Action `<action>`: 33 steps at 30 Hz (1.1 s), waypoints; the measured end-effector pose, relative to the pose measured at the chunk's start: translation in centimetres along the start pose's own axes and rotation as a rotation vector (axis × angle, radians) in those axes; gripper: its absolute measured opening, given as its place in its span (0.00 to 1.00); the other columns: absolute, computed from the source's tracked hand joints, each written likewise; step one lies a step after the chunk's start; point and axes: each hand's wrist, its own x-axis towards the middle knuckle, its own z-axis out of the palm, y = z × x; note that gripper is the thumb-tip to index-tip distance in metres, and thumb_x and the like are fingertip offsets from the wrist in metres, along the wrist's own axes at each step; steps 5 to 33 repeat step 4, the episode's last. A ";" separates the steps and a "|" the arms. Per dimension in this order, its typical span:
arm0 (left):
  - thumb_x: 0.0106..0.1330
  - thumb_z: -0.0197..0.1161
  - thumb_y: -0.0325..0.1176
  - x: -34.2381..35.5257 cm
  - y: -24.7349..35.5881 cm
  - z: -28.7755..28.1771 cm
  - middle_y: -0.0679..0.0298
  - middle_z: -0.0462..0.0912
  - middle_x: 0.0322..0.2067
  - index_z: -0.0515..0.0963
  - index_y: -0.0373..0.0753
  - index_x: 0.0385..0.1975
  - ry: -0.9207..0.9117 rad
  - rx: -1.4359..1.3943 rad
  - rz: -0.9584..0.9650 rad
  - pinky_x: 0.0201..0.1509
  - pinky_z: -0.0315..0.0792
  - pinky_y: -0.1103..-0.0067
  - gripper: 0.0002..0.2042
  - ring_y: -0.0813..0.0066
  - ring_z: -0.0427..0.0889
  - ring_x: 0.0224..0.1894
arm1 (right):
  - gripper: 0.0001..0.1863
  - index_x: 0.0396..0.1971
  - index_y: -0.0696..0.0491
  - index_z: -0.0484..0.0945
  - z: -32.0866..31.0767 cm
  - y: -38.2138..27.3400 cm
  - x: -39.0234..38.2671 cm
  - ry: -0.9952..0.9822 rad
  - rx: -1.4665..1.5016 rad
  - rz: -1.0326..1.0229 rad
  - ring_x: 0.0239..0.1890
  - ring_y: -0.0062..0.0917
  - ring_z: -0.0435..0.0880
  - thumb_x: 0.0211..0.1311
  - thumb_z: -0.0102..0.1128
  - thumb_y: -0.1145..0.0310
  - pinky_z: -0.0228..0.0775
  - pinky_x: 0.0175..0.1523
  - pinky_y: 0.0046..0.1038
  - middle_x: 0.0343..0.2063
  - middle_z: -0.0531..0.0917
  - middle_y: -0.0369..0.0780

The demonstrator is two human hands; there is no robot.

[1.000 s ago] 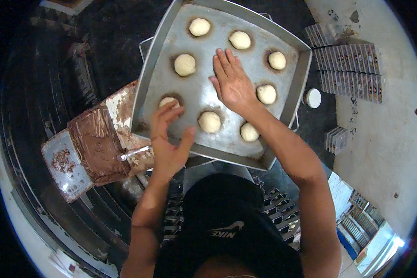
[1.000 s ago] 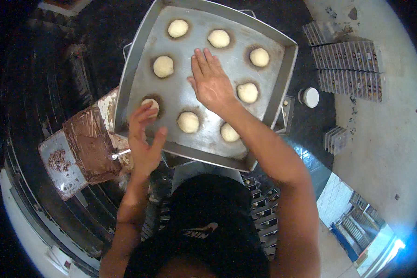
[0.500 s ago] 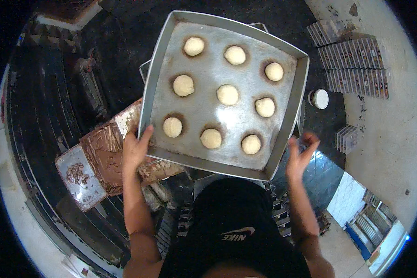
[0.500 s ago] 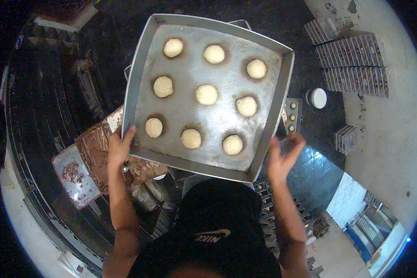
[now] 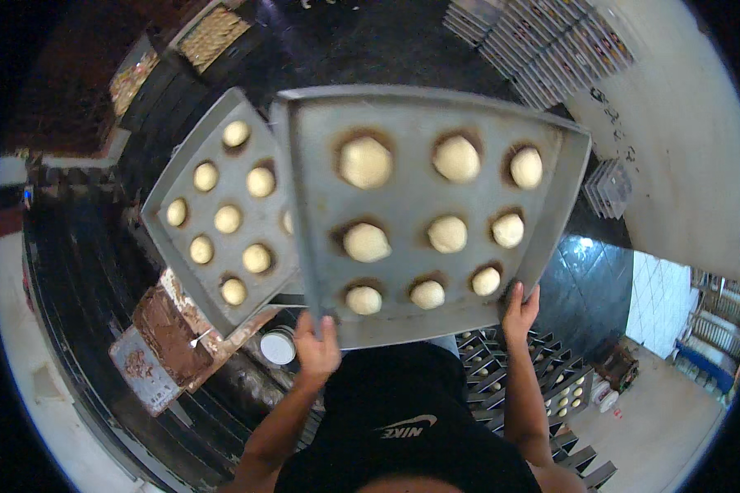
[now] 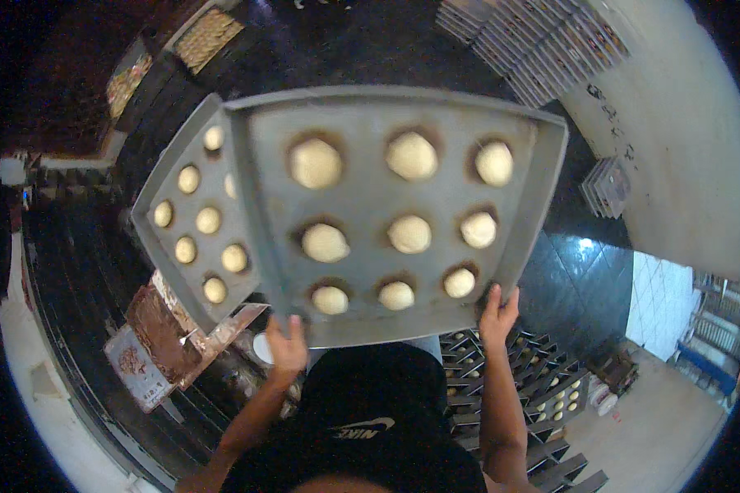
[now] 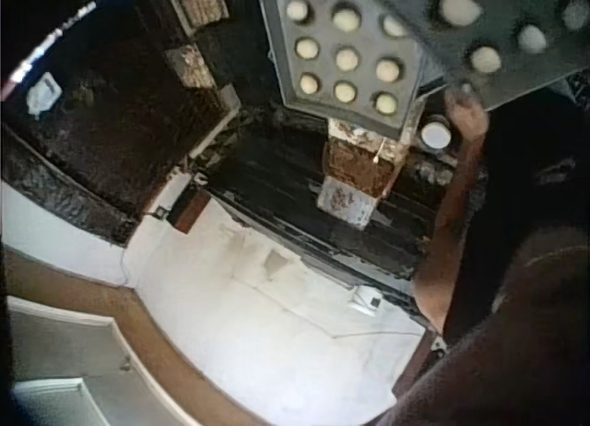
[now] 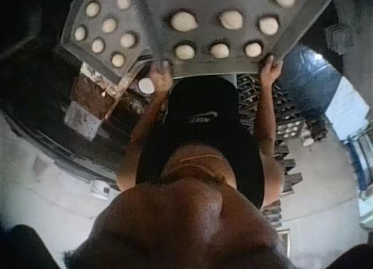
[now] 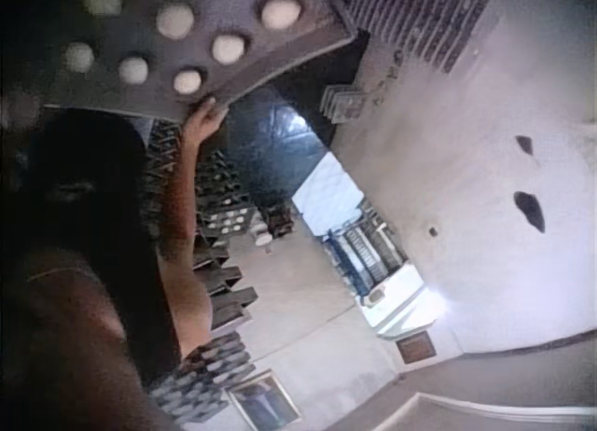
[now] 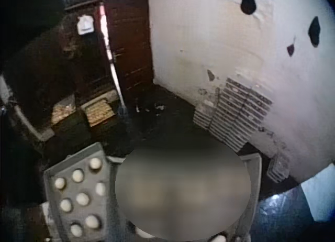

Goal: The person fills small pieces of dough with a dark paste using a spoon, shapes them into rolls by hand, and places them onto a metal baking tray.

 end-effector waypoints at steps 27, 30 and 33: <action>0.71 0.65 0.41 -1.7 -1.0 14.7 0.44 0.85 0.44 0.79 0.32 0.51 -0.274 0.135 -0.041 0.57 0.75 0.61 0.18 0.51 0.86 0.50 | 0.21 0.60 0.61 0.74 -10.1 13.3 -0.6 0.216 -0.292 -0.006 0.56 0.37 0.85 0.78 0.58 0.62 0.72 0.64 0.34 0.53 0.84 0.53; 0.71 0.65 0.41 -1.7 -1.0 14.7 0.44 0.85 0.44 0.79 0.32 0.51 -0.274 0.135 -0.041 0.57 0.75 0.61 0.18 0.51 0.86 0.50 | 0.21 0.60 0.61 0.74 -10.1 13.3 -0.6 0.216 -0.292 -0.006 0.56 0.37 0.85 0.78 0.58 0.62 0.72 0.64 0.34 0.53 0.84 0.53; 0.71 0.65 0.41 -1.7 -1.0 14.7 0.44 0.85 0.44 0.79 0.32 0.51 -0.274 0.135 -0.041 0.57 0.75 0.61 0.18 0.51 0.86 0.50 | 0.21 0.60 0.61 0.74 -10.1 13.3 -0.6 0.216 -0.292 -0.006 0.56 0.37 0.85 0.78 0.58 0.62 0.72 0.64 0.34 0.53 0.84 0.53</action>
